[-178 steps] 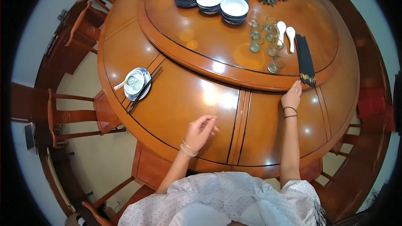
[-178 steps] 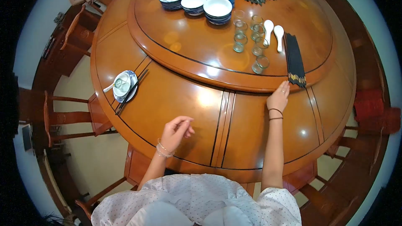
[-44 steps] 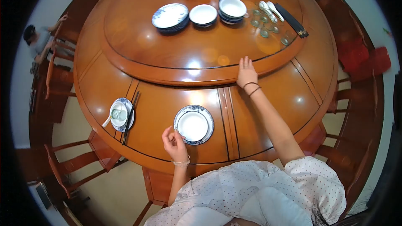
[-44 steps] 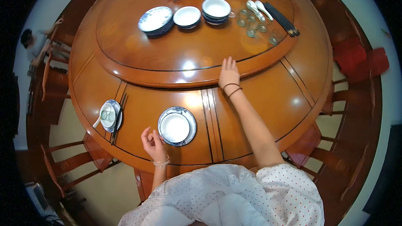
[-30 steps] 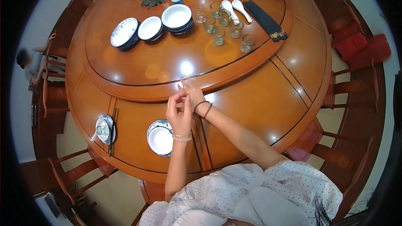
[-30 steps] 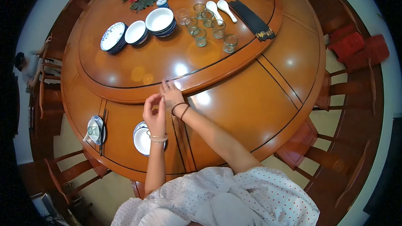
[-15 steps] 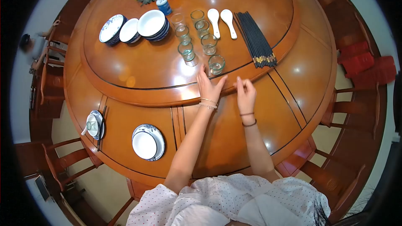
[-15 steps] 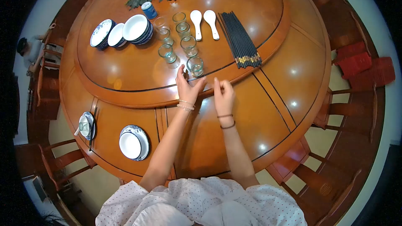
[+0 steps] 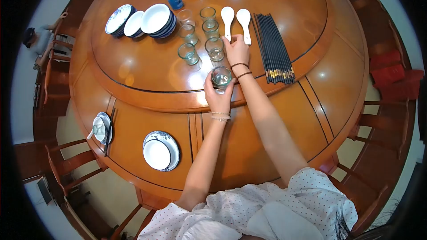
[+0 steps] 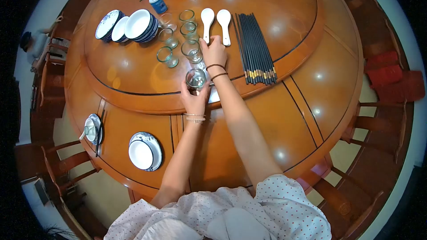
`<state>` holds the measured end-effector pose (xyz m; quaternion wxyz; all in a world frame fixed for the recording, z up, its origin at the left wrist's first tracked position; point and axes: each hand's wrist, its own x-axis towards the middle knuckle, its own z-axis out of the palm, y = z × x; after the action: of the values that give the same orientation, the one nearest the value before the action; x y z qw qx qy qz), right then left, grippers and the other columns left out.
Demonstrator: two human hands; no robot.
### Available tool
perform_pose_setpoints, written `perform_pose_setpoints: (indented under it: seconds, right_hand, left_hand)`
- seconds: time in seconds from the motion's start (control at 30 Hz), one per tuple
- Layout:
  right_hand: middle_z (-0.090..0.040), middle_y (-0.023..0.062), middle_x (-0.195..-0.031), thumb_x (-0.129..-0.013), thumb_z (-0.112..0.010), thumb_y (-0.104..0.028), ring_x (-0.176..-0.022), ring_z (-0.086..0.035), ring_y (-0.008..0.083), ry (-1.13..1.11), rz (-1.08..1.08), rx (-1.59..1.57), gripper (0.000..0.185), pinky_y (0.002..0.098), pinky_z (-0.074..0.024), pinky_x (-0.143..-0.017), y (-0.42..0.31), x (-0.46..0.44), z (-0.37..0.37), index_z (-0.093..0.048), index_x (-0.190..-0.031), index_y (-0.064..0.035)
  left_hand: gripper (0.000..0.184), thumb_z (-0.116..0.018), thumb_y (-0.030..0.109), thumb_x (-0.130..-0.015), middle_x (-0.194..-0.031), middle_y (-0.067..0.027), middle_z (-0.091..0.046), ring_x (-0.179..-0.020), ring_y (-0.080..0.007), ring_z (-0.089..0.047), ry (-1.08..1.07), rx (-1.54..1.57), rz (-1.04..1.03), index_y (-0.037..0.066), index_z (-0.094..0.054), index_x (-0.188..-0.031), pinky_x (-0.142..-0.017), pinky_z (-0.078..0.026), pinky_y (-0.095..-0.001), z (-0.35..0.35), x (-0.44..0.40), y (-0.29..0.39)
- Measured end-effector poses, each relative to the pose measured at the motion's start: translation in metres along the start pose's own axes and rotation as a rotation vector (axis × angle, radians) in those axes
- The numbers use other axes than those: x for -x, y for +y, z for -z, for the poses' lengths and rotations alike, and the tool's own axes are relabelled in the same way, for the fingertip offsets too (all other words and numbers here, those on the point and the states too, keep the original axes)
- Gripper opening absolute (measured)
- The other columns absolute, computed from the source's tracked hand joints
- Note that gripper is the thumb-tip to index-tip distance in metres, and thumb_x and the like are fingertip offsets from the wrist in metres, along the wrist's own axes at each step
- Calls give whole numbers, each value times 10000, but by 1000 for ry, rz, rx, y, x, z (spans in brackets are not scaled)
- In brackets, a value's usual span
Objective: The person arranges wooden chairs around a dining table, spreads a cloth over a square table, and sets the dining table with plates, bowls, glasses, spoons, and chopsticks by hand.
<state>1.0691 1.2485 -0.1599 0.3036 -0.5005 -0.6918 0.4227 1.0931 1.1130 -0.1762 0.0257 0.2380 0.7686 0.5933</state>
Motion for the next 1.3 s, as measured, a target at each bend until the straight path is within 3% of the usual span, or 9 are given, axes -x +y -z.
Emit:
perform_pose_setpoints:
  seconds: [0.33, 0.47, 0.6, 0.73, 0.8, 0.87, 0.93, 1.1, 1.3]
  right_hand:
    - [-575, 205, -722, -743, -562, -300, -708, -558, 356, -17, -34, 103, 293, 405, -434, -632, -15, 1, -19, -487, -800, -23]
    - [-579, 160, -677, -735, -586, -253, -654, -563, 314, 40, -7, -75, 258, 381, -429, -594, -4, 0, -24, -482, -794, -24]
    - [-559, 107, -599, -765, -568, -190, -523, -525, 200, 51, 104, -216, 204, 301, -401, -489, -9, 24, -15, -461, -781, -17]
    - [-477, 3, -589, -838, -455, -91, -490, -416, 28, -291, 55, -662, 75, 153, -315, -416, -31, 115, 32, -412, -845, -29]
    - [-458, 4, -572, -839, -441, -79, -479, -411, 28, -341, 40, -625, 60, 143, -319, -408, -30, 184, 39, -403, -856, -35]
    - [-470, 12, -577, -841, -431, -69, -478, -429, 37, -376, -37, -614, 54, 150, -345, -412, -16, 248, 43, -408, -864, -26]
    - [-484, 19, -579, -841, -432, -70, -473, -445, 49, -442, -148, -635, 64, 157, -360, -416, -10, 288, 63, -418, -878, -19]
    - [-498, 32, -577, -838, -453, -89, -452, -452, 68, -600, -260, -668, 92, 169, -368, -415, -17, 382, 38, -428, -883, -14]
    - [-487, 26, -574, -840, -453, -97, -444, -446, 58, -702, -260, -728, 103, 155, -352, -405, -41, 403, 19, -425, -894, -14]
  left_hand:
    - [513, -687, 165, -650, -924, -124, -502, -794, -230, -511, -135, 96, -85, -35, -444, -1055, -694, -418, -310, 37, 8, 32]
    - [383, -629, 136, -712, -891, -80, -509, -777, -161, -505, -337, 456, 243, -11, -448, -1016, -672, -423, -277, 52, 8, 48]
    - [344, -538, 151, -782, -876, -74, -498, -633, -129, -534, -401, 650, 431, 45, -355, -1053, -517, -439, -239, 92, 17, 57]
    - [412, -575, 86, -760, -948, -66, -478, -658, -67, -473, -452, 632, 576, 78, -271, -1038, -470, -386, -192, 171, 36, 60]
    - [440, -620, 95, -724, -921, -78, -491, -717, -99, -495, -456, 444, 525, 54, -301, -1024, -543, -423, -221, 227, 46, 51]
    - [463, -668, 127, -676, -908, -94, -505, -766, -153, -512, -329, 77, 112, 15, -386, -1025, -653, -440, -275, 268, 58, 25]
    - [473, -696, 143, -632, -927, -124, -515, -802, -200, -526, -333, -153, 226, 0, -467, -1020, -725, -426, -301, 289, 58, 49]
    - [514, -692, 250, -601, -895, -152, -503, -821, -300, -509, -407, -653, 132, 34, -482, -1017, -659, -433, -367, 342, 68, 20]
    - [495, -684, 255, -579, -922, -147, -484, -868, -293, -507, -537, -875, 138, 44, -440, -955, -656, -452, -373, 334, 53, 19]
